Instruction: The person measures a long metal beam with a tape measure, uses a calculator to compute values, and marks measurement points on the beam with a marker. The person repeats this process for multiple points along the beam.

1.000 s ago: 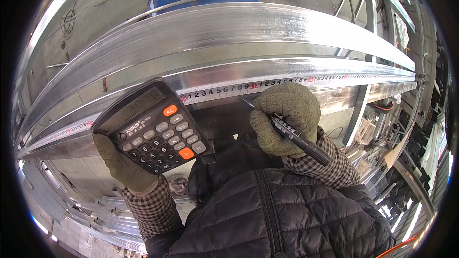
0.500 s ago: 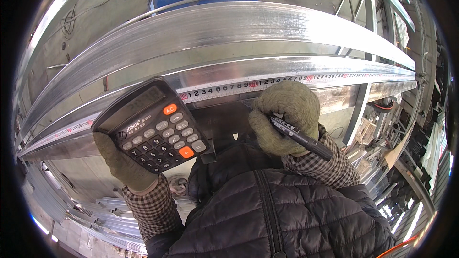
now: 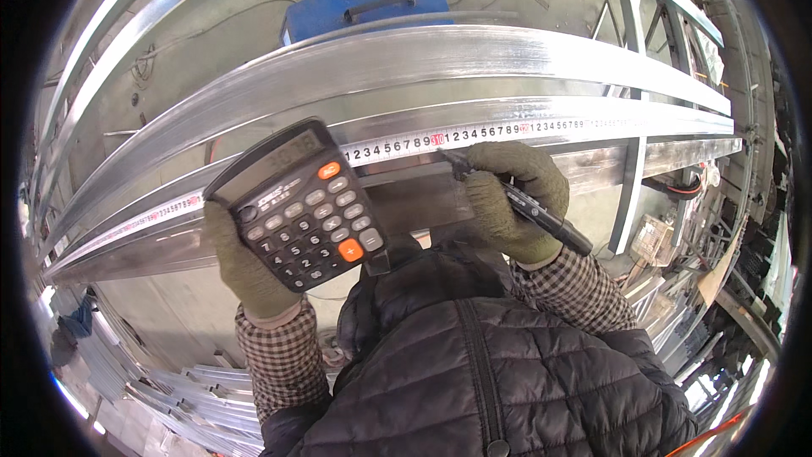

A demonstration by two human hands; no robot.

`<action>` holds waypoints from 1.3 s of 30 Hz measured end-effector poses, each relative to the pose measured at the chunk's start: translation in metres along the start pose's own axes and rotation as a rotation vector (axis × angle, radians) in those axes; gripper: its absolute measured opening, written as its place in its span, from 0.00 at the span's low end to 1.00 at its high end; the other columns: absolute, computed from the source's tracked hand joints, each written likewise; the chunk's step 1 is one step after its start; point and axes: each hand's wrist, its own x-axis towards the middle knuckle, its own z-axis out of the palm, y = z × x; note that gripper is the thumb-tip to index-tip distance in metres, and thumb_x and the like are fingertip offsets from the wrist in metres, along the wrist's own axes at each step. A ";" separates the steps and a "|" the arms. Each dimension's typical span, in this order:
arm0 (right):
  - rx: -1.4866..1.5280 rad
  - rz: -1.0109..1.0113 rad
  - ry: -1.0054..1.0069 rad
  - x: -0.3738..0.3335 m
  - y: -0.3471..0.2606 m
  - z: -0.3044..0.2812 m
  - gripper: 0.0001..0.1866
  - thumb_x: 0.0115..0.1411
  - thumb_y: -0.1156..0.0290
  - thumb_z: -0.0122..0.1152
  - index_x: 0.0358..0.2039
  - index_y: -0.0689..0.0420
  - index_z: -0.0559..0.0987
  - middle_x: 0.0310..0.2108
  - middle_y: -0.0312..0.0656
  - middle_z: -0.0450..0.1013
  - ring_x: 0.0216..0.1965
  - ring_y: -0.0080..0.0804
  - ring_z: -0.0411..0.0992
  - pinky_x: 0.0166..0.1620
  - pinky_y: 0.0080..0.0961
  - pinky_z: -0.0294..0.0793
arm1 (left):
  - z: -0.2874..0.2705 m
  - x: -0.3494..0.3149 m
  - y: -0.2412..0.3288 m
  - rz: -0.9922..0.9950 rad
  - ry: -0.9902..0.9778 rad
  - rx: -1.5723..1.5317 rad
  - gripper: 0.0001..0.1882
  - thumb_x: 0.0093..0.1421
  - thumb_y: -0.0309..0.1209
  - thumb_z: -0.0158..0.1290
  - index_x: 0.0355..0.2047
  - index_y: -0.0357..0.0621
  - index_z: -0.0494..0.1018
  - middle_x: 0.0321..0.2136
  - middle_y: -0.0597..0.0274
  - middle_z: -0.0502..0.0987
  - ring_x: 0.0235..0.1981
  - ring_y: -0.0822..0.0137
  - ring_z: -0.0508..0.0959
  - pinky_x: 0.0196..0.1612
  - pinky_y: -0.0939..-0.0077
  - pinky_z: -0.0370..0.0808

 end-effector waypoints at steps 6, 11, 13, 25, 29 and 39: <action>-0.033 -0.235 -0.197 -0.011 -0.034 -0.024 0.09 0.67 0.76 0.64 0.46 0.61 0.86 0.31 0.45 0.84 0.23 0.30 0.81 0.28 0.29 0.80 | 0.047 -0.001 -0.007 -0.120 -0.086 -0.123 0.33 0.78 0.56 0.47 0.61 0.34 0.74 0.49 0.45 0.85 0.44 0.57 0.90 0.40 0.65 0.93; -0.263 -0.229 -0.273 -0.026 -0.063 -0.044 0.24 0.56 0.78 0.74 0.54 0.47 0.86 0.22 0.37 0.79 0.20 0.37 0.79 0.25 0.31 0.76 | 0.078 -0.010 -0.015 -0.207 -0.207 -0.193 0.39 0.78 0.61 0.44 0.66 0.33 0.69 0.55 0.40 0.82 0.50 0.51 0.88 0.47 0.59 0.93; -0.263 -0.236 -0.255 -0.029 -0.068 -0.048 0.25 0.56 0.76 0.77 0.55 0.46 0.85 0.22 0.37 0.79 0.22 0.39 0.81 0.25 0.32 0.78 | 0.086 -0.009 -0.018 -0.224 -0.190 -0.118 0.41 0.78 0.62 0.41 0.67 0.32 0.67 0.57 0.39 0.80 0.52 0.49 0.87 0.49 0.58 0.92; -0.019 -0.068 -0.092 -0.053 -0.056 -0.087 0.14 0.61 0.79 0.70 0.48 0.55 0.84 0.32 0.46 0.84 0.30 0.42 0.85 0.33 0.31 0.83 | 0.118 -0.013 -0.048 -0.275 -0.250 -0.077 0.35 0.80 0.54 0.42 0.67 0.32 0.68 0.56 0.41 0.80 0.51 0.51 0.87 0.49 0.60 0.92; -0.032 -0.062 -0.046 -0.058 -0.043 -0.108 0.14 0.63 0.79 0.67 0.49 0.56 0.84 0.32 0.48 0.83 0.30 0.42 0.85 0.35 0.30 0.83 | 0.126 -0.017 -0.062 -0.286 -0.305 -0.127 0.35 0.80 0.55 0.43 0.67 0.32 0.68 0.57 0.41 0.80 0.52 0.51 0.87 0.50 0.58 0.92; 0.017 -0.046 -0.139 -0.058 0.012 -0.167 0.19 0.62 0.75 0.68 0.54 0.56 0.84 0.29 0.47 0.81 0.29 0.44 0.83 0.33 0.33 0.81 | 0.136 -0.020 -0.094 -0.146 -0.108 -0.062 0.34 0.78 0.55 0.48 0.65 0.34 0.71 0.54 0.43 0.83 0.47 0.53 0.89 0.45 0.59 0.93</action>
